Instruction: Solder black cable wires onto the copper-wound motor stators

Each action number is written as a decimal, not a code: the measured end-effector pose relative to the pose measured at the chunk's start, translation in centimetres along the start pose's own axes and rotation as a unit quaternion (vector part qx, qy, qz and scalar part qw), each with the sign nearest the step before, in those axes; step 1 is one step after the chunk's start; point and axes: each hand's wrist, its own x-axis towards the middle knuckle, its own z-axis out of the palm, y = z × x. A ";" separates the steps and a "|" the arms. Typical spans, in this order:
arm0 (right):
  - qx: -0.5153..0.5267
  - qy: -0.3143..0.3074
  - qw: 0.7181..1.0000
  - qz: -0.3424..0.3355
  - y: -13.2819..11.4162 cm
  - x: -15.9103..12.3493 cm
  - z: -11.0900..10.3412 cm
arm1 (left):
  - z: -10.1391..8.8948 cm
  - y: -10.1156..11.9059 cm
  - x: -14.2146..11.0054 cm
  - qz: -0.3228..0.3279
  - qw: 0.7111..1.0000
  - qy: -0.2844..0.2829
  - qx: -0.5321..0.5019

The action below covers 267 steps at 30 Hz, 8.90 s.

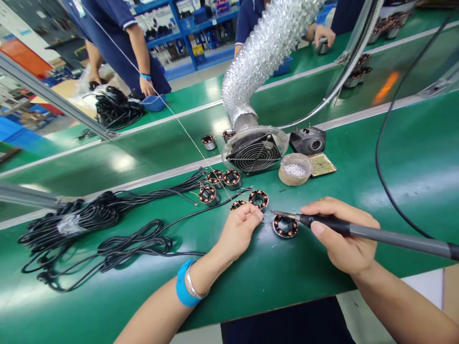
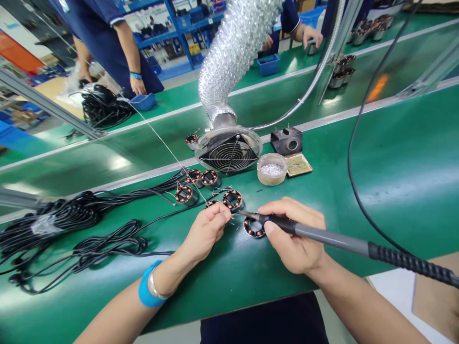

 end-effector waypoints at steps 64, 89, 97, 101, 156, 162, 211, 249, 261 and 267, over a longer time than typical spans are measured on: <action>-0.061 -0.089 0.991 -0.084 0.4 0.8 2.0 | -0.3 0.7 -0.5 0.017 0.998 -0.039 0.050; -0.022 -0.060 0.993 -0.094 -0.7 -0.5 1.0 | 0.0 0.4 -0.2 0.032 0.996 -0.022 0.084; -0.006 -0.023 0.995 -0.092 -0.9 -0.3 0.6 | 0.0 0.3 -0.2 0.036 0.995 -0.021 0.087; -0.006 -0.023 0.995 -0.093 -0.8 -0.3 0.6 | 0.0 0.3 -0.2 0.036 0.996 -0.015 0.086; -0.106 -0.154 0.974 -0.128 1.9 -0.7 3.5 | 1.4 0.0 -2.1 -0.067 0.994 -0.016 -0.079; -0.064 -0.105 0.990 -0.065 0.5 -0.9 1.6 | 1.4 -0.3 -2.0 -0.045 0.998 -0.011 -0.044; -0.004 -0.080 0.996 -0.041 -2.4 -1.5 -0.7 | 1.0 -1.2 -1.8 -0.018 1.000 -0.015 0.016; -0.078 -0.150 0.978 -0.121 1.0 -1.9 2.7 | -0.5 0.3 -2.2 0.072 0.966 -0.104 0.227; -0.090 -0.067 0.984 -0.139 0.4 -1.8 3.6 | 1.0 0.4 -2.3 -0.125 0.980 -0.114 -0.101; -0.048 -0.123 0.989 -0.059 0.4 -2.5 2.6 | 1.4 0.2 -2.2 -0.114 0.986 -0.066 -0.098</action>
